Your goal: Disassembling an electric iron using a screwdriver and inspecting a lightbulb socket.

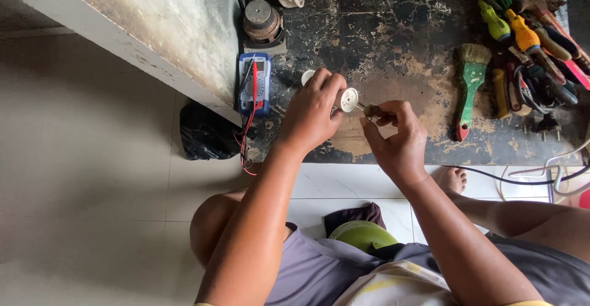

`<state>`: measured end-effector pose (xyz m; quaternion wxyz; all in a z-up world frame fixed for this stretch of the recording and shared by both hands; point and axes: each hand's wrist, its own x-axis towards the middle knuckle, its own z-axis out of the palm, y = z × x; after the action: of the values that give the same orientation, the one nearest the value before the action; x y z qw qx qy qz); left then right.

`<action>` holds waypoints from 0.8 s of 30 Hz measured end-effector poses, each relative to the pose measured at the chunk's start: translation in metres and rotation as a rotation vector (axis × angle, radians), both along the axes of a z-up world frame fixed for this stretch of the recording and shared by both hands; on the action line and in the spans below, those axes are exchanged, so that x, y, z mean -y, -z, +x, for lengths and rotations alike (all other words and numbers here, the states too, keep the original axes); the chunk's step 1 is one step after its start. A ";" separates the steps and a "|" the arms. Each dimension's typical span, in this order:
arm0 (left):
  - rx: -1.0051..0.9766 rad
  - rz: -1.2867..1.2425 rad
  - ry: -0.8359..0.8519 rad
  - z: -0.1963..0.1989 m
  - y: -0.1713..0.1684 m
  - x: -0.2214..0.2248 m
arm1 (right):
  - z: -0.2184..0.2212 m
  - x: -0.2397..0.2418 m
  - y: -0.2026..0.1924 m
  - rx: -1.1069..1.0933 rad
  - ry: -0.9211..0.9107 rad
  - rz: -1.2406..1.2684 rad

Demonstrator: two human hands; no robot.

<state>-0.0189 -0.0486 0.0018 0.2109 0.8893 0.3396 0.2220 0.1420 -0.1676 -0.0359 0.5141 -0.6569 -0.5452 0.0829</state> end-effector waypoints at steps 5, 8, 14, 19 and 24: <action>0.005 -0.016 0.015 -0.003 -0.007 0.003 | 0.001 -0.001 0.001 0.018 0.002 -0.005; 0.005 -0.025 0.014 -0.003 -0.007 0.004 | 0.001 -0.001 -0.001 0.013 -0.015 -0.002; 0.000 -0.003 -0.041 -0.003 0.000 0.004 | 0.009 -0.005 0.001 -0.014 -0.023 0.001; 0.013 0.013 -0.170 -0.004 0.009 -0.002 | 0.016 -0.010 0.011 -0.053 -0.053 -0.015; 0.036 -0.003 -0.312 0.001 0.007 -0.010 | 0.024 -0.026 0.028 -0.212 -0.009 -0.070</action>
<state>-0.0180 -0.0388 -0.0051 0.1815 0.8212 0.4703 0.2675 0.1662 -0.1413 -0.0642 0.5453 -0.6596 -0.4874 0.1734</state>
